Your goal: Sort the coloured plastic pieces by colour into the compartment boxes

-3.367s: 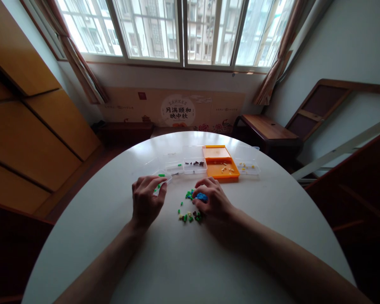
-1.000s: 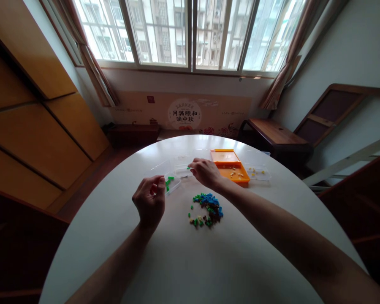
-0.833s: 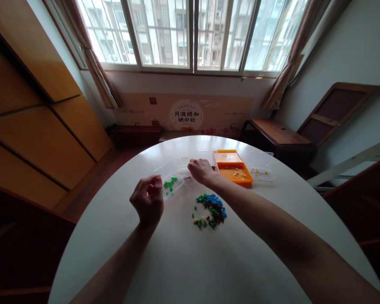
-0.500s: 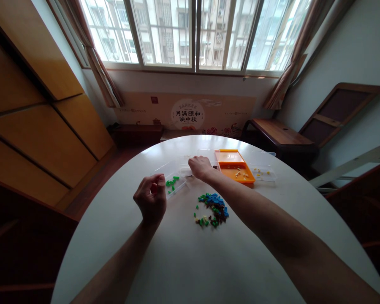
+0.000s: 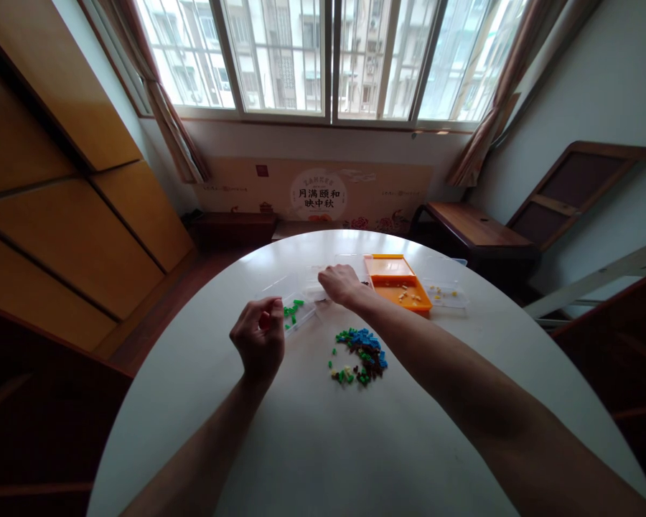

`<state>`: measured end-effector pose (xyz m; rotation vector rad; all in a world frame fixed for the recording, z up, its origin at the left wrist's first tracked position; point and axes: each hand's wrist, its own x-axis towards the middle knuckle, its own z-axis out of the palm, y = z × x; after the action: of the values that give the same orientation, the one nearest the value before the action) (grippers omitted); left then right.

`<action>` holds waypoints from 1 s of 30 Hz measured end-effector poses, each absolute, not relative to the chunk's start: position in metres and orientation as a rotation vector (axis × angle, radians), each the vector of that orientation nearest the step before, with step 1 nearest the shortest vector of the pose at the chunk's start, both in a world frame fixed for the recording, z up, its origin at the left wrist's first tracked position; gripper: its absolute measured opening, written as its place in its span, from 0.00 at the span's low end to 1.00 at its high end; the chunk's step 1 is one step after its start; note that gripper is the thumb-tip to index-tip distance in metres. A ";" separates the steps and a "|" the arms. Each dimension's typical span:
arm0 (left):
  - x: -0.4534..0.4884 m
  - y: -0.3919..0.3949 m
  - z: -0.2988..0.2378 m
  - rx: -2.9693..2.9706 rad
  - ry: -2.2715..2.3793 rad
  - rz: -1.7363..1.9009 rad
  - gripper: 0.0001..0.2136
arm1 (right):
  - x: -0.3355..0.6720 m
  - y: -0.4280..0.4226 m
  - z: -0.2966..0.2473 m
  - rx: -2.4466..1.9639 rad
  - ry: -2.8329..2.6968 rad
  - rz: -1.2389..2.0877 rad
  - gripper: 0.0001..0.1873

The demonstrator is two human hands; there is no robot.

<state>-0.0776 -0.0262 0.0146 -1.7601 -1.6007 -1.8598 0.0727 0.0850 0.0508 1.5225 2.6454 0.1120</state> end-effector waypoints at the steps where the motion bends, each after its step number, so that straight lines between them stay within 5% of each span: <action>1: -0.077 -0.027 0.014 -1.771 -1.600 -1.853 0.08 | 0.072 0.085 0.051 1.523 2.648 0.110 0.15; 12: -0.078 -0.027 0.014 -1.783 -1.630 -1.842 0.08 | 0.068 0.073 0.052 1.468 2.831 -0.022 0.11; 22: -0.073 -0.029 0.013 -1.808 -1.662 -1.850 0.08 | 0.099 0.044 0.038 1.721 3.191 -0.759 0.08; 27: -0.067 -0.030 0.009 -2.327 -1.468 -1.744 0.05 | 0.149 0.013 0.023 1.670 3.327 -0.942 0.05; 30: -0.066 -0.030 0.009 -2.840 -1.240 -1.345 0.05 | 0.172 -0.007 0.011 1.704 3.312 -0.966 0.05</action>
<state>-0.0657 -0.0304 0.0088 -2.8396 -1.2403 -1.3450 0.1717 -0.0067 0.0110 1.7038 3.3121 -0.9659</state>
